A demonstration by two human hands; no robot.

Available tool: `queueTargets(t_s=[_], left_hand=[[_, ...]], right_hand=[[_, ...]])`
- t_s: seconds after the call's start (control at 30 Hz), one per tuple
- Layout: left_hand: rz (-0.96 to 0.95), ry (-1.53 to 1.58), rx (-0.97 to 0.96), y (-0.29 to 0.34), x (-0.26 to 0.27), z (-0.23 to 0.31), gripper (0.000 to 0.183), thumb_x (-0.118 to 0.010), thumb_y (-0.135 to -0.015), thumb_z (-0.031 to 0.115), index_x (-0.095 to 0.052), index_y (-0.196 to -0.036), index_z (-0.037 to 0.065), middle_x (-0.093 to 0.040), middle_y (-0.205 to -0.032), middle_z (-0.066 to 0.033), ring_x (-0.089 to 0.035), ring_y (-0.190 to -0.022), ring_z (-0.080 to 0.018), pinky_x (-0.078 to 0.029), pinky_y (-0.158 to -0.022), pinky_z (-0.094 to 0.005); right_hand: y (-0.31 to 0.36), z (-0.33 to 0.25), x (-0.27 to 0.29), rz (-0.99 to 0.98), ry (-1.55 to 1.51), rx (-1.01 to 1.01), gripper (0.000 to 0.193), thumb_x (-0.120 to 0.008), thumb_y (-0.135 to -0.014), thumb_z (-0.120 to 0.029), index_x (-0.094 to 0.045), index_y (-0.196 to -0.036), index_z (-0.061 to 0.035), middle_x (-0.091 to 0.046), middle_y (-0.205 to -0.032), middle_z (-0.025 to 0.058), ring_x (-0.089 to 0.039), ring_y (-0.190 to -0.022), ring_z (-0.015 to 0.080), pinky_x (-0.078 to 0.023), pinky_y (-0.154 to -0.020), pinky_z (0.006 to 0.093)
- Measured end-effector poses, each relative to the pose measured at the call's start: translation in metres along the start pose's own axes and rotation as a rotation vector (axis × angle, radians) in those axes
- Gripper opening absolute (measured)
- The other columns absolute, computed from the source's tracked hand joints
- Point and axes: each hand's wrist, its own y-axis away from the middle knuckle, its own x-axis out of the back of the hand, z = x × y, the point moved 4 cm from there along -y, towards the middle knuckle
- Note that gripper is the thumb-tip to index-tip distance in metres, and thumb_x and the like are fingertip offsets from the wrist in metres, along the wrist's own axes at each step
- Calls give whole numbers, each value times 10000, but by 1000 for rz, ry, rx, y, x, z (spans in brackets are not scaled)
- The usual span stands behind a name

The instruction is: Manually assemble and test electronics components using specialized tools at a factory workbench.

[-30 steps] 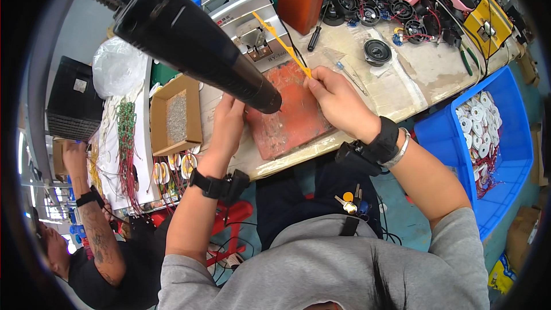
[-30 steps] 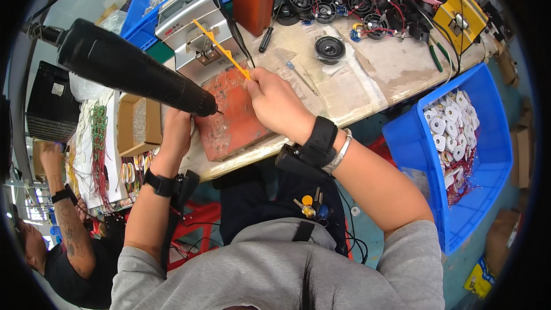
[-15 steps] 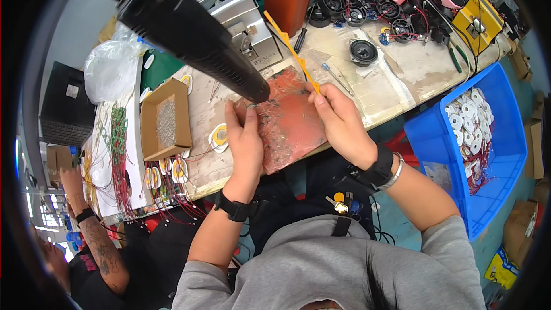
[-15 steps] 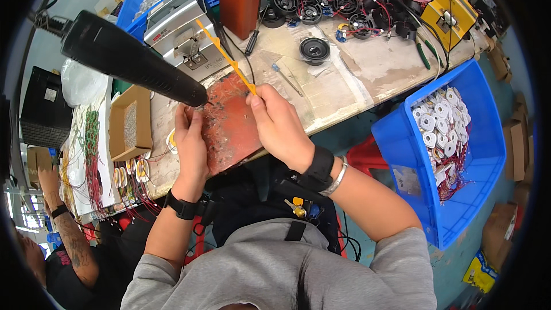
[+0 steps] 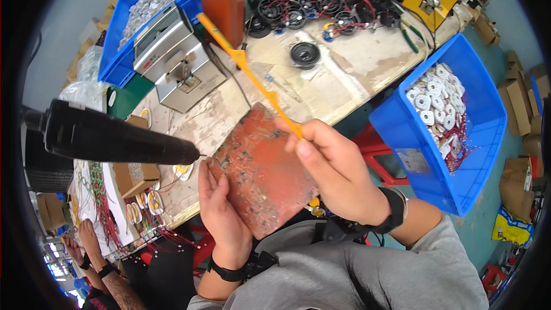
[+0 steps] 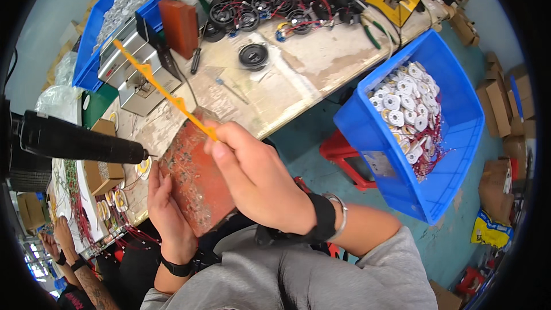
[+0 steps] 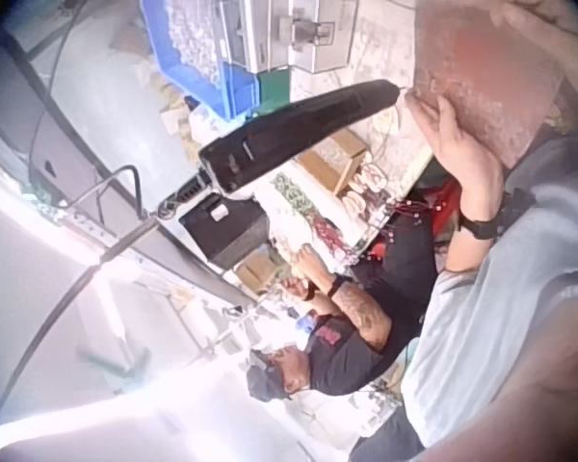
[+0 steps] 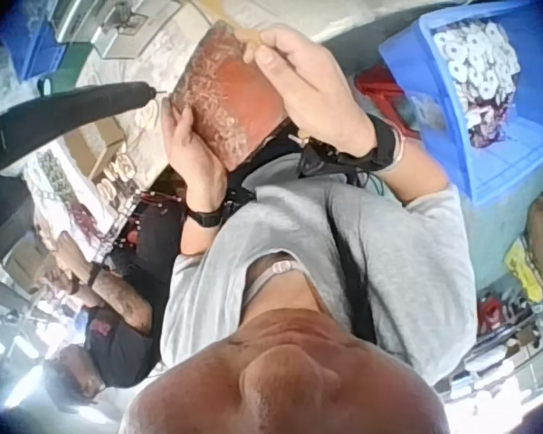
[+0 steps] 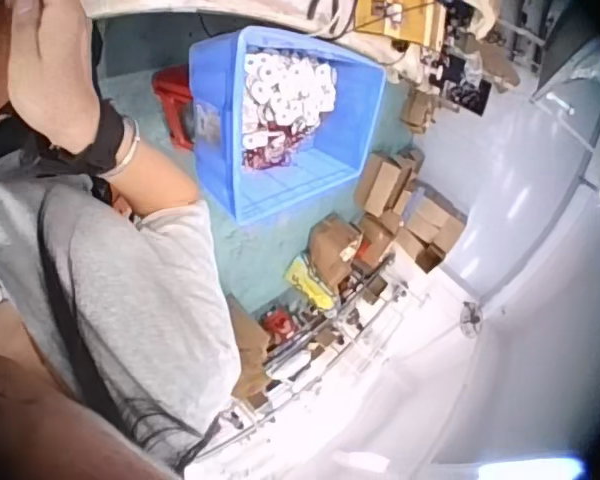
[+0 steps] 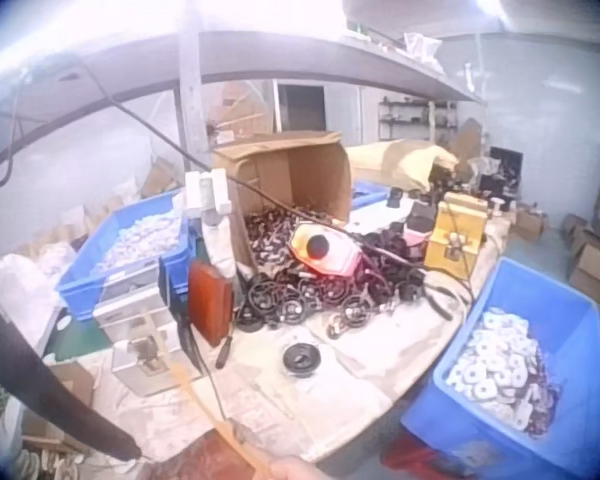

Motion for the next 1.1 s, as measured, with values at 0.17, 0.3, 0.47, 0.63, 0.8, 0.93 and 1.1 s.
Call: queueTargets(t_s=[0.17, 0.3, 0.47, 0.63, 0.8, 0.93, 1.1], left_hand=[[-192, 62, 142, 10, -69, -22, 581, -407, -841, 6, -139, -1355, -37, -335, -1325, -189, -402, -1185, -255, -326, -994, -354], [-407, 63, 75, -27, -140, -54, 547, -407, -844, 8, -175, -1332, -75, -392, -1277, -204, -454, -1134, -245, -387, -939, -325], [-547, -66, -36, -82, -214, -89, 582, -460, -853, 93, -178, -1321, -106, -364, -1297, -244, -395, -1187, -280, -309, -986, -312], [-417, -342, -310, -104, -223, -108, 559, -460, -871, 171, -234, -1308, -94, -350, -1307, -276, -373, -1203, -360, -269, -1009, -352], [-287, 186, 8, -92, -222, -110, 367, -414, -904, 128, -385, -1223, -51, -482, -1193, -170, -470, -1103, -236, -358, -937, -315], [-175, 503, 132, -77, -221, -107, 227, -404, -914, 112, -472, -1062, -45, -525, -1071, -135, -480, -1057, -208, -362, -943, -303], [-190, 575, 222, -85, -220, -131, 197, -426, -897, 115, -493, -1003, -37, -542, -1012, -122, -490, -1017, -203, -368, -931, -297]], right_hand=[[18, -11, 62, 163, -5, -21, 173, -397, -923, -168, -481, -931, -17, -481, -1221, 200, -440, -1160, 224, -306, -987, 340], [4, -12, 118, 384, -92, 74, 163, -409, -915, -158, -480, -956, -16, -488, -1204, 205, -461, -1145, 264, -310, -992, 354], [-39, 16, 189, 498, -158, 158, 148, -389, -924, -115, -484, -949, -4, -534, -1141, 185, -479, -1123, 252, -327, -978, 330], [-55, 60, 206, 531, -200, 128, 161, -392, -928, -111, -502, -923, 7, -568, -1067, 154, -517, -1041, 189, -368, -942, 298], [-55, 60, 215, 671, -170, 117, 142, -407, -920, -98, -498, -901, 10, -583, -1007, 163, -543, -1002, 216, -383, -933, 321], [-46, 59, 220, 725, -155, 117, 140, -415, -917, -102, -498, -905, 10, -589, -986, 163, -556, -983, 216, -401, -912, 312], [-34, 55, 215, 833, -124, 182, 150, -431, -913, -112, -496, -919, 22, -595, -970, 165, -578, -950, 218, -438, -862, 302]])
